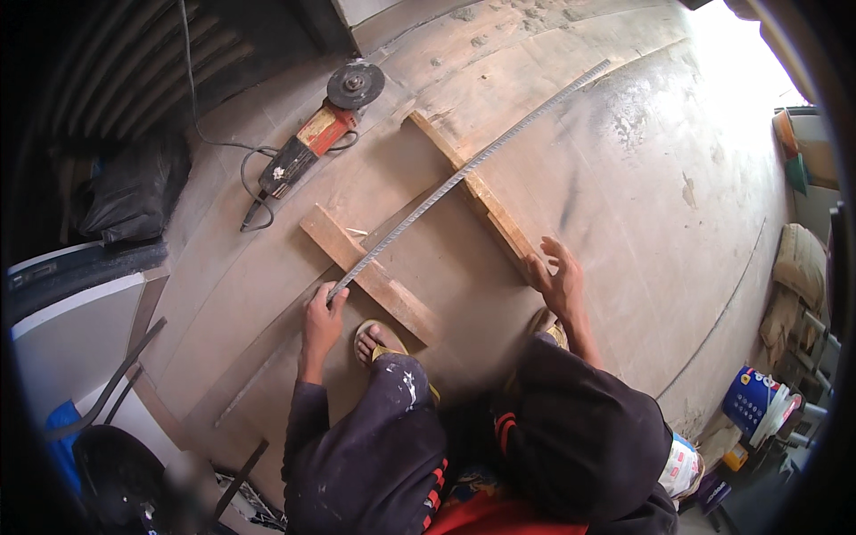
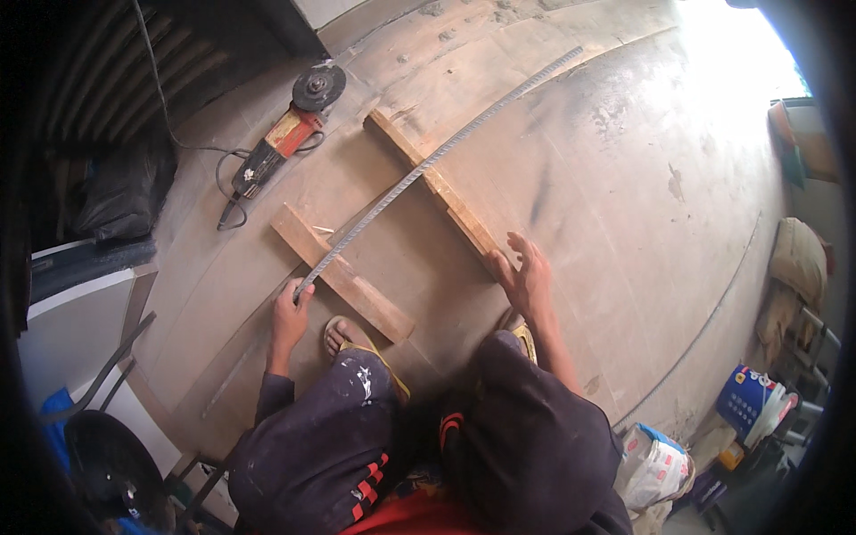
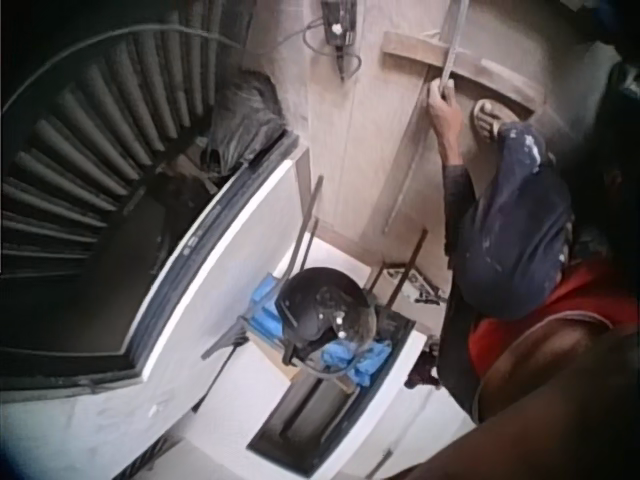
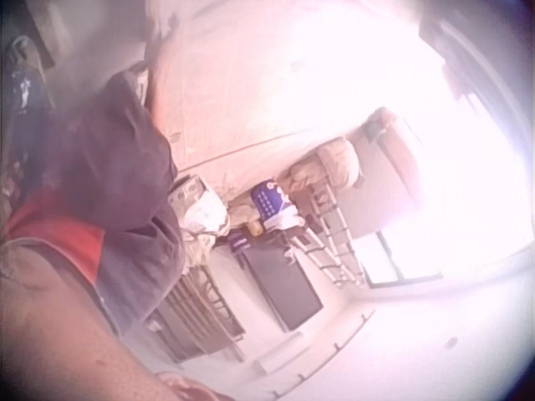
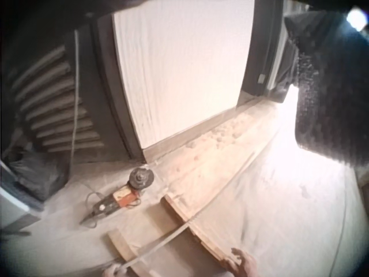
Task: The person uses an angle grinder to cut a long metal rod into shorter pieces. They position the rod on wooden supports, cut it while sparks fly, then remove the cut piece and repeat the process.
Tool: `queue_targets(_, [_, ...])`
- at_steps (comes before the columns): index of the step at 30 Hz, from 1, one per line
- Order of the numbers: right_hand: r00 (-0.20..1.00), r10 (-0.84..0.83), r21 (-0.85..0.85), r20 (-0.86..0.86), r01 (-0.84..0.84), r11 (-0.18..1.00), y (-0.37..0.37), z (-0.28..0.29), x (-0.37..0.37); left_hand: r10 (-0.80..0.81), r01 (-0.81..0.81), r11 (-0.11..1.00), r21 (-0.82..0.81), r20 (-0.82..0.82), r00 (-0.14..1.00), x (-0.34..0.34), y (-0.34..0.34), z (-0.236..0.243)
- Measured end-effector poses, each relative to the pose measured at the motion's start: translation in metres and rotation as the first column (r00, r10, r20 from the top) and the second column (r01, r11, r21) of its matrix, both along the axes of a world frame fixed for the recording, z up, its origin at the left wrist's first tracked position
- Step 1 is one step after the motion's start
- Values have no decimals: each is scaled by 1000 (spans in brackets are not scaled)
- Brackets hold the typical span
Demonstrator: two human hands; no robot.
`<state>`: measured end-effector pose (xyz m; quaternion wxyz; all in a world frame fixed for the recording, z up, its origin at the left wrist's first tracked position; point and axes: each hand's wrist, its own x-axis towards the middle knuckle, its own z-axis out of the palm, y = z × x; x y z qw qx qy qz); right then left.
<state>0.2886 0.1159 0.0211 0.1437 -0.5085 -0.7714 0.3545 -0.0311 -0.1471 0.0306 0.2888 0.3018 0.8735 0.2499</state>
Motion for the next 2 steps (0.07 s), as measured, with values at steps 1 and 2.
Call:
queue_targets(1, [1000,-11,-32,5,11,999,-2,3,2,15,-12,998,-56,63,998,-1,0,1])
queue_targets(2, [998,-6,-60,62,10,998,-4,1,3,-1,4,998,-55,63,998,-4,-4,-5])
